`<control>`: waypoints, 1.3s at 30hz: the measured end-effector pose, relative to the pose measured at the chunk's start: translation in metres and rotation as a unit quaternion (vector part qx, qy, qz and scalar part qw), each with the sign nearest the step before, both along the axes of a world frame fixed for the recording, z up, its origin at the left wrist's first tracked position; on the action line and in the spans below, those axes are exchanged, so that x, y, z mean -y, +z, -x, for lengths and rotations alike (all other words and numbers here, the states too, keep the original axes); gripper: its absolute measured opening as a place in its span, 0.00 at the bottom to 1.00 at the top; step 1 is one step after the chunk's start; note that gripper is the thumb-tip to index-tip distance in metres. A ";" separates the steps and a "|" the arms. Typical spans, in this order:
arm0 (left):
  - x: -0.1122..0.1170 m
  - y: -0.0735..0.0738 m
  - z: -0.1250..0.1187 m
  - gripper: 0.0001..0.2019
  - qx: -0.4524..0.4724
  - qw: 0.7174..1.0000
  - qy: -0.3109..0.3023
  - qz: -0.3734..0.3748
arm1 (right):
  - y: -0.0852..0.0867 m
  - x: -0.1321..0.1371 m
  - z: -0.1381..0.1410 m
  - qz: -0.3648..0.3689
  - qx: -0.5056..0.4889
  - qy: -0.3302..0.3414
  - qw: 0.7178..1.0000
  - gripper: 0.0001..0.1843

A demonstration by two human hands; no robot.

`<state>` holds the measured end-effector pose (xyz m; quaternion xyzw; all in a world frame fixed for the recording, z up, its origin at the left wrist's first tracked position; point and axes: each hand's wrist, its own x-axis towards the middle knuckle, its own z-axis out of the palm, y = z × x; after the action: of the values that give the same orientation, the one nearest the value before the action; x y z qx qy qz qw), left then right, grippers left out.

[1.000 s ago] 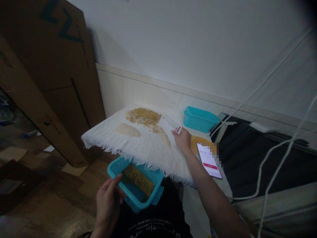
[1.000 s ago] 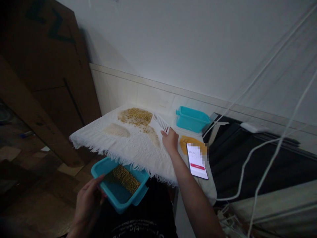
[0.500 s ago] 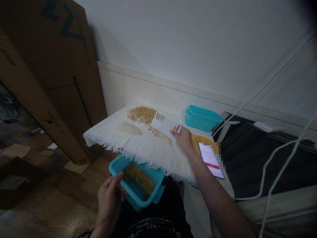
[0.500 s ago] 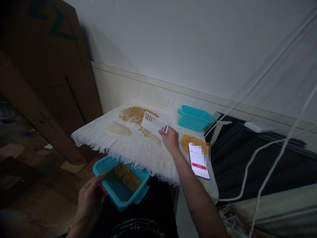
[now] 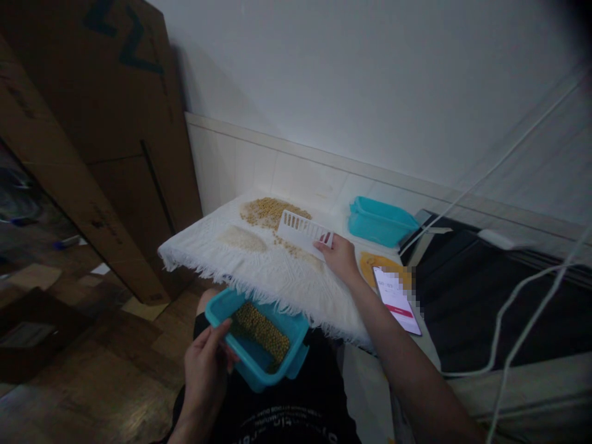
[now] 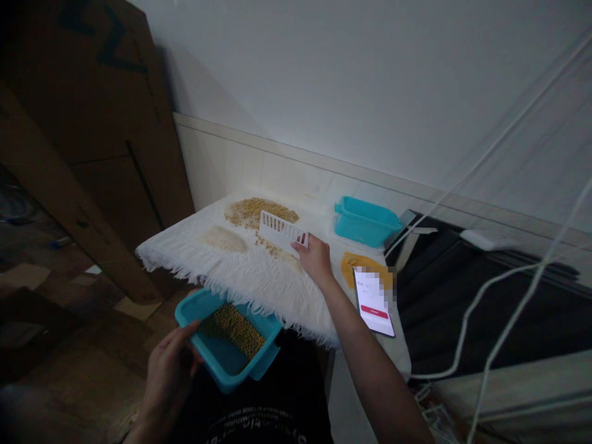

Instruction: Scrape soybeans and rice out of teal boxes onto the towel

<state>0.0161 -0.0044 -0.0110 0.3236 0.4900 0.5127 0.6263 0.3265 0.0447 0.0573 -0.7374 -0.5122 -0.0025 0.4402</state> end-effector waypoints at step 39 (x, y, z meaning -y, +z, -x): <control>-0.001 -0.005 0.004 0.18 0.015 1.000 0.004 -0.004 | -0.003 0.007 0.092 -0.038 -0.010 -0.036 0.999 0.10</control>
<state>0.0126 -0.0034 -0.0161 0.3162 0.4796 0.5216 0.6308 0.2340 0.0377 0.0547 -0.7381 -0.4803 -0.0312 0.4728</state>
